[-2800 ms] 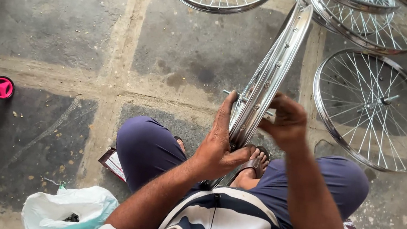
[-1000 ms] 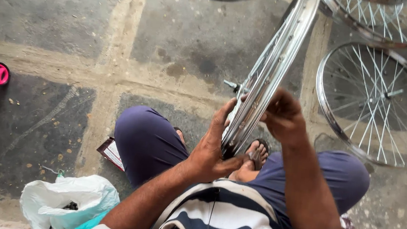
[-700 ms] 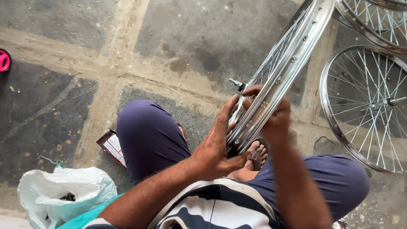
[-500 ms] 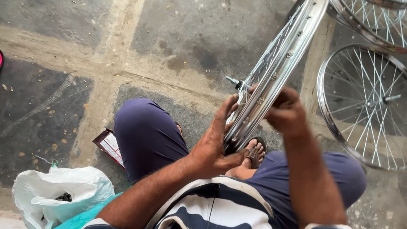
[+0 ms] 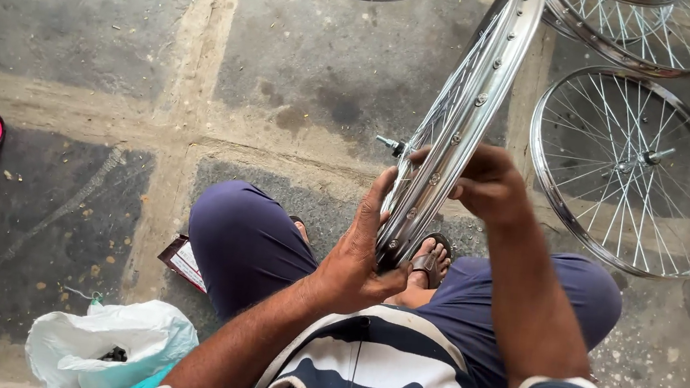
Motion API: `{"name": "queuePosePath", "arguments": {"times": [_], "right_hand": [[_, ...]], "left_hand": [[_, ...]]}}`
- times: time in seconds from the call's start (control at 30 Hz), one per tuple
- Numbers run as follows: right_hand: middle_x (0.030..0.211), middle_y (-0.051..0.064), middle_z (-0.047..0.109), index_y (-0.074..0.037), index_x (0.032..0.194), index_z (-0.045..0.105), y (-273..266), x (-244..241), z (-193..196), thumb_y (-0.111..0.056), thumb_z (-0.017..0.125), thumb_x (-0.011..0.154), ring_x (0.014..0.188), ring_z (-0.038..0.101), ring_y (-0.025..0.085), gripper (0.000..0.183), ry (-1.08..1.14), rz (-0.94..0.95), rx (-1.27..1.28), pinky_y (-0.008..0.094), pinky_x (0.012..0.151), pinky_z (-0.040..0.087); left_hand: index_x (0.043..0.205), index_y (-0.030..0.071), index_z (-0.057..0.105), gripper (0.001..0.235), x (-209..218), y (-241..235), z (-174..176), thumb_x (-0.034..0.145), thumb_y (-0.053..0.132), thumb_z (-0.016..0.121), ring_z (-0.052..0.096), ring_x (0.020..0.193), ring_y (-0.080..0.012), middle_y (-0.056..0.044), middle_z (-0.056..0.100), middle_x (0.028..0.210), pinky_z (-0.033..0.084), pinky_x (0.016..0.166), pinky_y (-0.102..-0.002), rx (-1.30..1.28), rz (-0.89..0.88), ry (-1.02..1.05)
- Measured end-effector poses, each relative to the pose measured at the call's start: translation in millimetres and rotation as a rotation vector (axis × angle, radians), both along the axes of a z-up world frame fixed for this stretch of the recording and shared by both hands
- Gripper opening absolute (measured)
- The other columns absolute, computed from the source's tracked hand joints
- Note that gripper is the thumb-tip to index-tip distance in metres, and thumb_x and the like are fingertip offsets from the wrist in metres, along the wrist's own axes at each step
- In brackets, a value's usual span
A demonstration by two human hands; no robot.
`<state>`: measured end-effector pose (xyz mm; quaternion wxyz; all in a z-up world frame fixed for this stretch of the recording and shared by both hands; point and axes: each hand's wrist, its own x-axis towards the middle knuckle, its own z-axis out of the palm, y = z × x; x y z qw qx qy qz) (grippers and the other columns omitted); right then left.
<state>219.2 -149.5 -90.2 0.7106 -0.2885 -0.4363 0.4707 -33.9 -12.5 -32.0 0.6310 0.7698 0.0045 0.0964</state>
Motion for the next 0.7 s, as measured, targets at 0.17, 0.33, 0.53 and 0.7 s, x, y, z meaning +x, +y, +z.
{"name": "queuePosePath", "arguments": {"times": [0.17, 0.33, 0.53, 0.7], "right_hand": [[0.126, 0.016, 0.068, 0.0, 0.131, 0.06, 25.7, -32.7, 34.9, -0.012, 0.076, 0.099, 0.111, 0.071, 0.023, 0.038, -0.453, -0.271, -0.041, 0.038, 0.099, 0.06], [0.108, 0.008, 0.075, -0.001, 0.12, 0.066, 28.2, -72.6, 73.9, -0.012, 0.081, 0.09, 0.098, 0.075, 0.021, 0.036, -0.781, -1.045, -0.16, 0.032, 0.088, 0.06], [0.102, 0.011, 0.078, -0.002, 0.121, 0.073, 32.0, -57.5, 50.1, -0.011, 0.083, 0.087, 0.09, 0.077, 0.022, 0.037, -1.134, -0.795, -0.313, 0.035, 0.081, 0.062], [0.1, 0.011, 0.08, -0.005, 0.111, 0.076, 34.9, -76.1, 17.9, -0.007, 0.082, 0.091, 0.073, 0.074, 0.016, 0.021, -0.806, -0.924, -0.255, 0.03, 0.068, 0.06]], "left_hand": [[0.164, 0.01, -0.019, 0.117, 0.6, 1.3, 0.9, 0.084, 0.005, 0.066, 0.045, 0.149, -0.0474, -0.036, 0.016, 0.17, 0.048, 0.116, -0.059, -0.13, 0.012, 0.059], [0.164, 0.008, -0.019, 0.123, 5.7, 3.7, 0.0, 0.081, 0.004, 0.072, 0.025, 0.158, -0.0533, -0.038, 0.008, 0.169, 0.03, 0.128, -0.063, 0.043, 0.051, -0.026], [0.162, 0.007, -0.02, 0.126, 6.7, 1.4, -5.5, 0.079, 0.007, 0.075, 0.008, 0.16, -0.0561, -0.039, 0.001, 0.169, 0.023, 0.13, -0.063, 0.197, 0.094, -0.068], [0.161, 0.004, -0.027, 0.123, -4.4, 2.3, -9.3, 0.085, 0.012, 0.07, 0.026, 0.159, -0.05, -0.039, -0.008, 0.175, 0.036, 0.127, -0.058, -0.08, 0.029, 0.071]]}}
